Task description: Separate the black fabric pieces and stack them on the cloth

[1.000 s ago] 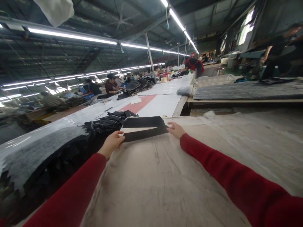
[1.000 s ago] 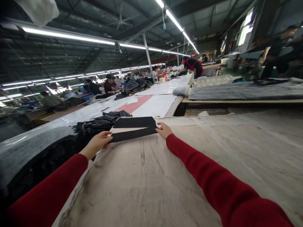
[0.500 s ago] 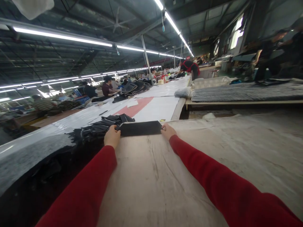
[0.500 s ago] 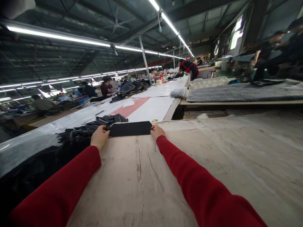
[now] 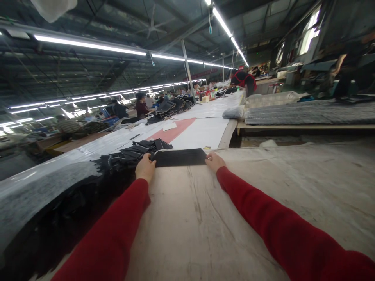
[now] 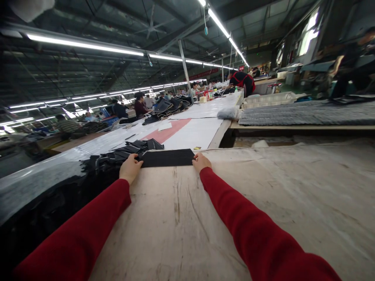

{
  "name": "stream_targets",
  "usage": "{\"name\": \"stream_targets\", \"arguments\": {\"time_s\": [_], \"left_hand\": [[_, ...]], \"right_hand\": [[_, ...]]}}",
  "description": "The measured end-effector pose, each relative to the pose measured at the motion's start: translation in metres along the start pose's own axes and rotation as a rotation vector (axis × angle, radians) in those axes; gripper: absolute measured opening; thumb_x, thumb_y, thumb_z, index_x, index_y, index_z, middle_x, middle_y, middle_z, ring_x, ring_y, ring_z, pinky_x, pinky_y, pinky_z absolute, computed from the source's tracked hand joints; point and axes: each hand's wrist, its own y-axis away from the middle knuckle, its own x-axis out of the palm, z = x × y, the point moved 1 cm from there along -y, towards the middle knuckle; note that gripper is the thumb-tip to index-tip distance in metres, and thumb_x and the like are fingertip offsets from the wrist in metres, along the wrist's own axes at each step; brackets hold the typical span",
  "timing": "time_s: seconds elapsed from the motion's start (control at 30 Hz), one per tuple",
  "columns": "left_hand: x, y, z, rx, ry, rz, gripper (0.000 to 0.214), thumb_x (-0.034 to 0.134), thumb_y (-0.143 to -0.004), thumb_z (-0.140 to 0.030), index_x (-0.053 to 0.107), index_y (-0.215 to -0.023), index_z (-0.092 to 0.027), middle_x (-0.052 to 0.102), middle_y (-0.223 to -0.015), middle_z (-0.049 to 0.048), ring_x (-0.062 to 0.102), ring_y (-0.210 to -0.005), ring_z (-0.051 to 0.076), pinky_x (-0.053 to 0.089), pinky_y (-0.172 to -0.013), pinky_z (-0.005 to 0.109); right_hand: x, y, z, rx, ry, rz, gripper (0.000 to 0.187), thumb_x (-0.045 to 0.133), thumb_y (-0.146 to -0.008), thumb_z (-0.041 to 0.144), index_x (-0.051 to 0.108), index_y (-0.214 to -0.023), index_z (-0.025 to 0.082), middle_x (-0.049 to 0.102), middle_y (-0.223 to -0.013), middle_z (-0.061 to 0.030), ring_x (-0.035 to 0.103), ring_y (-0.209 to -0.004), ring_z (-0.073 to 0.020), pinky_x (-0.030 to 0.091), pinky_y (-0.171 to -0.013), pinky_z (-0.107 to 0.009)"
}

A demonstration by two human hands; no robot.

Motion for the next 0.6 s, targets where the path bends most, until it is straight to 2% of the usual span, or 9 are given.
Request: {"name": "stream_targets", "arguments": {"time_s": [0.33,0.5,0.6], "left_hand": [[0.001,0.001,-0.001,0.045,-0.101,0.028,0.035,0.045,-0.075,-0.032,0.041,-0.107,-0.02,0.06,-0.081,0.0028,0.056,-0.079,0.02,0.041,-0.061,0.028],[-0.003,0.009,-0.015,0.167,-0.202,0.048,0.023,0.04,-0.077,-0.024,0.048,-0.098,-0.02,0.051,-0.1,0.0088,0.052,-0.087,0.022,0.041,-0.066,0.031],[-0.006,0.016,-0.025,0.25,-0.26,0.081,0.021,0.035,-0.078,-0.017,0.054,-0.086,-0.02,0.047,-0.103,0.0093,0.046,-0.096,0.023,0.04,-0.069,0.032]], "right_hand": [[0.003,-0.002,-0.003,-0.03,0.078,0.0,0.017,0.049,-0.071,0.027,0.051,-0.086,0.019,0.058,-0.075,0.0007,0.052,-0.07,-0.0131,0.035,-0.06,-0.023],[0.001,0.0,0.002,-0.115,0.184,-0.014,0.018,0.049,-0.073,0.024,0.053,-0.089,0.018,0.055,-0.085,-0.0027,0.05,-0.076,-0.013,0.036,-0.066,-0.023],[0.001,0.005,0.007,-0.203,0.267,-0.001,0.013,0.046,-0.076,0.021,0.057,-0.084,0.018,0.054,-0.089,-0.0051,0.048,-0.084,-0.0149,0.035,-0.072,-0.024]]}}
